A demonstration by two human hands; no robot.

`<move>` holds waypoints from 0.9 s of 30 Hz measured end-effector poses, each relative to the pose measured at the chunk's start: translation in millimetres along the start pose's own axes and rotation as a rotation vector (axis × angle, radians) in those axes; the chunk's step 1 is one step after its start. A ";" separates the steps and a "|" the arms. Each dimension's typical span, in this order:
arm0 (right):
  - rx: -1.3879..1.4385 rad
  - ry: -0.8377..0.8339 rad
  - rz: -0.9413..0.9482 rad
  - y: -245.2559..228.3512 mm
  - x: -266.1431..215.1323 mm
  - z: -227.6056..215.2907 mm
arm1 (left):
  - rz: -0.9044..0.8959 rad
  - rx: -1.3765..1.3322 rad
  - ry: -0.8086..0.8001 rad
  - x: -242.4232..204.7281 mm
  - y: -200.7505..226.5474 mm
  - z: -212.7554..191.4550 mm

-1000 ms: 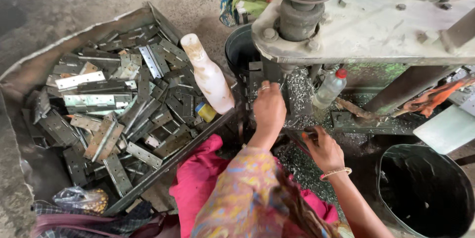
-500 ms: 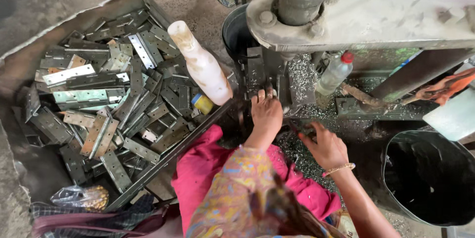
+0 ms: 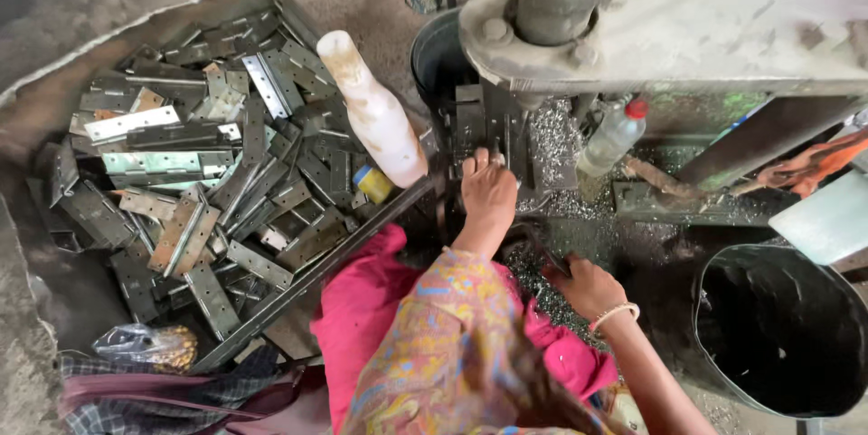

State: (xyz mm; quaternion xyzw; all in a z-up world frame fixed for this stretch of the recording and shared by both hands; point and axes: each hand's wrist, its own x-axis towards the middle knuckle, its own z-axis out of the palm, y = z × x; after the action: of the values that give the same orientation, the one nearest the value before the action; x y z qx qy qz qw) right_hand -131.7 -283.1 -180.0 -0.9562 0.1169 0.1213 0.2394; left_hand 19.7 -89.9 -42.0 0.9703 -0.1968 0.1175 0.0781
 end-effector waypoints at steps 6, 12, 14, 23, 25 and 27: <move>0.201 0.004 -0.084 -25.5 -7.7 -3.4 | -0.043 0.009 0.033 18.4 -5.1 -7.0; 0.191 -0.068 -0.015 -9.6 17.2 -6.5 | -0.057 0.122 -0.099 22.3 1.0 -12.6; 0.287 -0.087 0.037 -4.8 -1.6 20.1 | -0.028 0.105 -0.036 9.5 5.9 -5.3; 0.015 0.009 -0.062 12.6 18.2 12.9 | 0.021 0.164 0.116 33.8 -1.1 7.2; 0.078 -0.009 -0.026 15.6 11.7 18.5 | -0.024 0.069 0.060 35.3 0.2 10.8; 0.205 0.010 0.042 10.5 2.4 31.6 | -0.055 -0.015 0.064 39.9 1.6 10.2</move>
State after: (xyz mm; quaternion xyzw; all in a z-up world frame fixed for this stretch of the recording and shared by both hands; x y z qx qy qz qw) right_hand -138.0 -277.1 -212.2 -0.9247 0.1499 0.1088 0.3327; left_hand 56.8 -107.8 -41.3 0.9704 -0.1682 0.1446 0.0949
